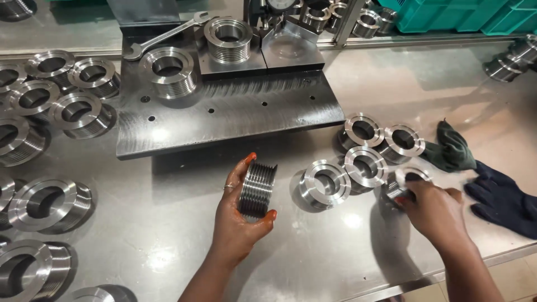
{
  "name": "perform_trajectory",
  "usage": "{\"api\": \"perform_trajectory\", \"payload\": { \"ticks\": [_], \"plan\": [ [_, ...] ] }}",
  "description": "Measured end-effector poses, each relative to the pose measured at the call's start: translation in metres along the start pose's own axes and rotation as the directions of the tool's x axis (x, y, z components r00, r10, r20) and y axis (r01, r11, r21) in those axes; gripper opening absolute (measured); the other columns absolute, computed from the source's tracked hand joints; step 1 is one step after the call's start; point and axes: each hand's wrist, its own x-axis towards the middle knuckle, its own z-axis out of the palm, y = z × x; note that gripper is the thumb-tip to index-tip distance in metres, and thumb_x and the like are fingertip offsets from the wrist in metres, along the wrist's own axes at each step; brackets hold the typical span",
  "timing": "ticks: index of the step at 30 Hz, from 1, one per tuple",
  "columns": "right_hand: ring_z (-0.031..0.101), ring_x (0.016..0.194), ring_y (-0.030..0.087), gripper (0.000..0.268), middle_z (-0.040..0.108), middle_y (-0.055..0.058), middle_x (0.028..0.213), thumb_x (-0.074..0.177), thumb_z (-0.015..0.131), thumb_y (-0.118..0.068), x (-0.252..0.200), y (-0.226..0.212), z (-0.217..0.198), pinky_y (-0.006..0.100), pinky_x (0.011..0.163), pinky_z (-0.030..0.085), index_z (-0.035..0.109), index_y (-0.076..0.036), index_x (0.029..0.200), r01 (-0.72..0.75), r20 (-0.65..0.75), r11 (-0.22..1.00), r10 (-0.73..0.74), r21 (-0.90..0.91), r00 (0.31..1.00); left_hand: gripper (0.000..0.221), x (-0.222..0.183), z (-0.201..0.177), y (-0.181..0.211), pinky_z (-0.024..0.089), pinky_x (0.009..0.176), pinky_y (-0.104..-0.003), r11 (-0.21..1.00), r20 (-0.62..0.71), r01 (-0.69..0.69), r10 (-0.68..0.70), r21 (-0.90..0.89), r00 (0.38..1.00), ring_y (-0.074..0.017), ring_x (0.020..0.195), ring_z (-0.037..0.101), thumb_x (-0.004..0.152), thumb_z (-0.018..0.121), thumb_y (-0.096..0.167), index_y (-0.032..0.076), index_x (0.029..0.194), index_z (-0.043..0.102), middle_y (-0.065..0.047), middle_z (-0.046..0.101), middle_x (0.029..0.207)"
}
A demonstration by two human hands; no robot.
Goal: Inspecting and wiping down metal rings at a fabrication floor workstation using dial indicators for precision measurement.
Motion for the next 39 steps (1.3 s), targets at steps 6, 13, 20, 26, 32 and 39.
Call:
{"api": "perform_trajectory", "payload": {
  "ticks": [6, 13, 20, 26, 32, 39],
  "plan": [
    [0.061, 0.129, 0.032, 0.067, 0.065, 0.015, 0.137, 0.08, 0.08, -0.02, 0.0, -0.102, -0.083, 0.044, 0.107, 0.045, 0.055, -0.005, 0.141, 0.425, -0.333, 0.58, -0.265, 0.695, 0.905, 0.048, -0.005, -0.005, -0.003, 0.037, 0.123, -0.051, 0.976, 0.022, -0.161, 0.159, 0.148, 0.987, -0.0334, 0.163, 0.019, 0.064, 0.075, 0.004, 0.004, 0.111, 0.069, -0.01, 0.025, 0.17],
    [0.043, 0.143, 0.042, 0.106, 0.044, 0.026, 0.152, 0.07, 0.092, -0.034, -0.031, -0.21, -0.073, 0.048, 0.116, 0.039, 0.036, 0.004, 0.151, 0.699, -0.522, 0.227, -0.52, 0.679, 0.676, 0.051, -0.01, -0.005, 0.016, 0.023, 0.128, -0.057, 0.956, 0.109, -0.172, 0.149, 0.237, 0.983, -0.0401, 0.162, 0.004, 0.066, 0.086, 0.025, 0.007, 0.112, 0.072, -0.018, 0.009, 0.17],
    [0.067, 0.112, 0.038, 0.089, 0.064, 0.028, 0.13, 0.085, 0.072, -0.054, 0.004, -0.19, -0.023, 0.048, 0.092, 0.056, 0.051, 0.006, 0.146, -0.609, 0.257, -0.253, -0.737, 0.752, 0.625, 0.036, -0.014, -0.005, 0.009, -0.001, 0.133, -0.066, 0.873, 0.286, -0.33, 0.233, 0.359, 0.929, -0.0445, 0.165, -0.002, 0.06, 0.086, 0.017, 0.006, 0.093, 0.075, -0.019, 0.019, 0.17],
    [0.062, 0.131, 0.035, 0.09, 0.059, 0.025, 0.142, 0.09, 0.073, -0.057, -0.01, -0.193, -0.044, 0.047, 0.107, 0.055, 0.048, 0.005, 0.151, -0.042, -0.084, -0.183, -0.63, 0.982, 0.772, 0.032, -0.011, 0.001, 0.011, 0.0, 0.128, -0.067, 0.916, 0.258, -0.27, 0.196, 0.296, 0.946, -0.049, 0.161, -0.009, 0.063, 0.086, 0.016, 0.007, 0.09, 0.072, -0.023, 0.009, 0.169],
    [0.057, 0.136, 0.036, 0.089, 0.056, 0.023, 0.143, 0.086, 0.073, -0.058, -0.013, -0.195, -0.053, 0.048, 0.105, 0.055, 0.045, -0.001, 0.148, 0.161, -0.174, -0.078, -0.615, 0.984, 0.769, 0.031, -0.014, 0.0, 0.012, 0.004, 0.129, -0.067, 0.92, 0.196, -0.195, 0.133, 0.34, 0.971, -0.0487, 0.165, -0.008, 0.066, 0.086, 0.016, 0.006, 0.093, 0.075, -0.024, 0.011, 0.171],
    [0.061, 0.122, 0.041, 0.083, 0.059, 0.028, 0.134, 0.084, 0.076, -0.053, 0.001, -0.195, -0.025, 0.05, 0.098, 0.056, 0.052, -0.002, 0.145, -0.603, 0.18, -0.344, -0.746, 0.72, 0.641, 0.029, -0.012, 0.001, 0.015, 0.01, 0.123, -0.066, 0.936, 0.284, -0.18, 0.092, 0.301, 0.954, -0.0511, 0.155, -0.02, 0.065, 0.088, 0.01, 0.005, 0.089, 0.072, -0.024, 0.004, 0.168]
  ]
}}
